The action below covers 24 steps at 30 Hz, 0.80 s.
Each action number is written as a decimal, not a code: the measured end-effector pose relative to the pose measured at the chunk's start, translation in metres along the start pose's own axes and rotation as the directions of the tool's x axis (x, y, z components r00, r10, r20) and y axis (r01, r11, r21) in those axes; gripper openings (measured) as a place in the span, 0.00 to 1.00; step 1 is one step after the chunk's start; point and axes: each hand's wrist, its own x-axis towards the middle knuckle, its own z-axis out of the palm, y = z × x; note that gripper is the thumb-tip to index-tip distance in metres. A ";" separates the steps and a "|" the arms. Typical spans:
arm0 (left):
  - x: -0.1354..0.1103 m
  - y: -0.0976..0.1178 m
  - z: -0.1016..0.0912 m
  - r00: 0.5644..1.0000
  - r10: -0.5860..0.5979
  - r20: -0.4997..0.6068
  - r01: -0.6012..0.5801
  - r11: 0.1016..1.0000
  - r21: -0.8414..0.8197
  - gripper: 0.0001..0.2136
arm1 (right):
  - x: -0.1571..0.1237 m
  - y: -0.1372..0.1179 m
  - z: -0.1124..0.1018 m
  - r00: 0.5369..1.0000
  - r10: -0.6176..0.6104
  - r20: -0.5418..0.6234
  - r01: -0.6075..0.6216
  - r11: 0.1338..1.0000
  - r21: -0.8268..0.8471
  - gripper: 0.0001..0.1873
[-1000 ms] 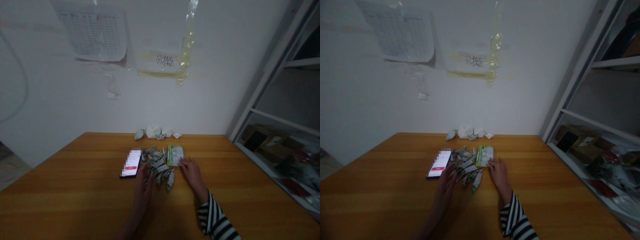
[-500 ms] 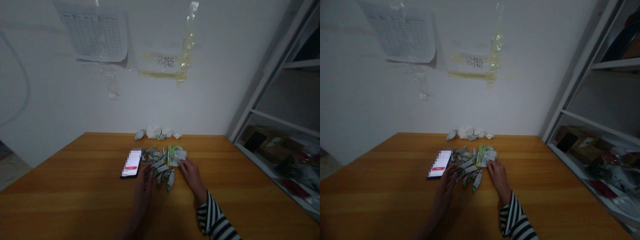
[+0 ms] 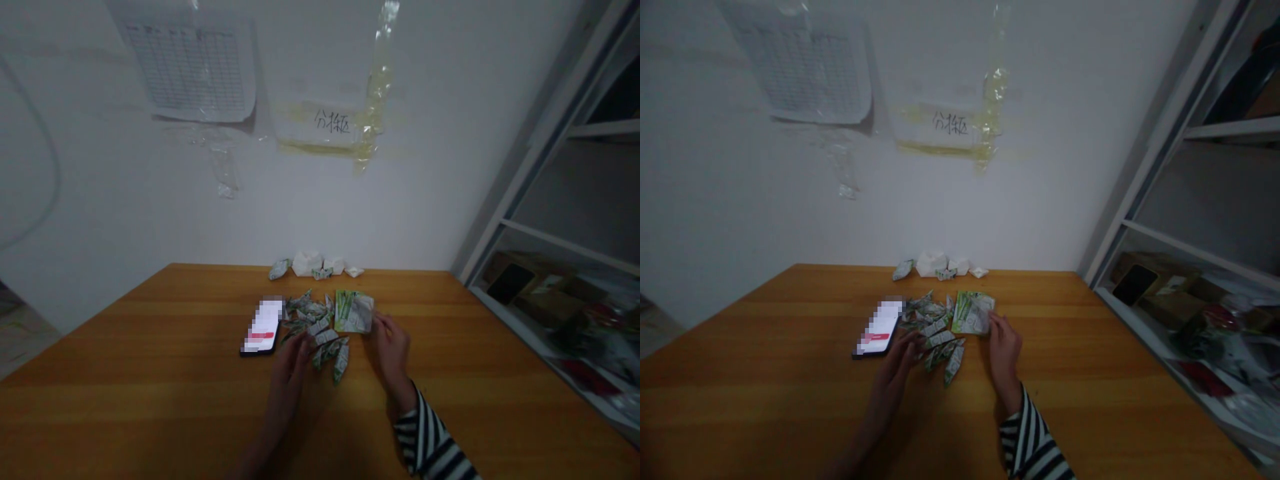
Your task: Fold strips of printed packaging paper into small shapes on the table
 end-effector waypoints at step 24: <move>0.003 0.013 -0.005 0.897 -0.442 0.019 0.417 0.831 -0.367 0.15 | -0.045 -0.073 -0.010 0.783 -0.459 0.420 0.307 0.872 0.381 0.04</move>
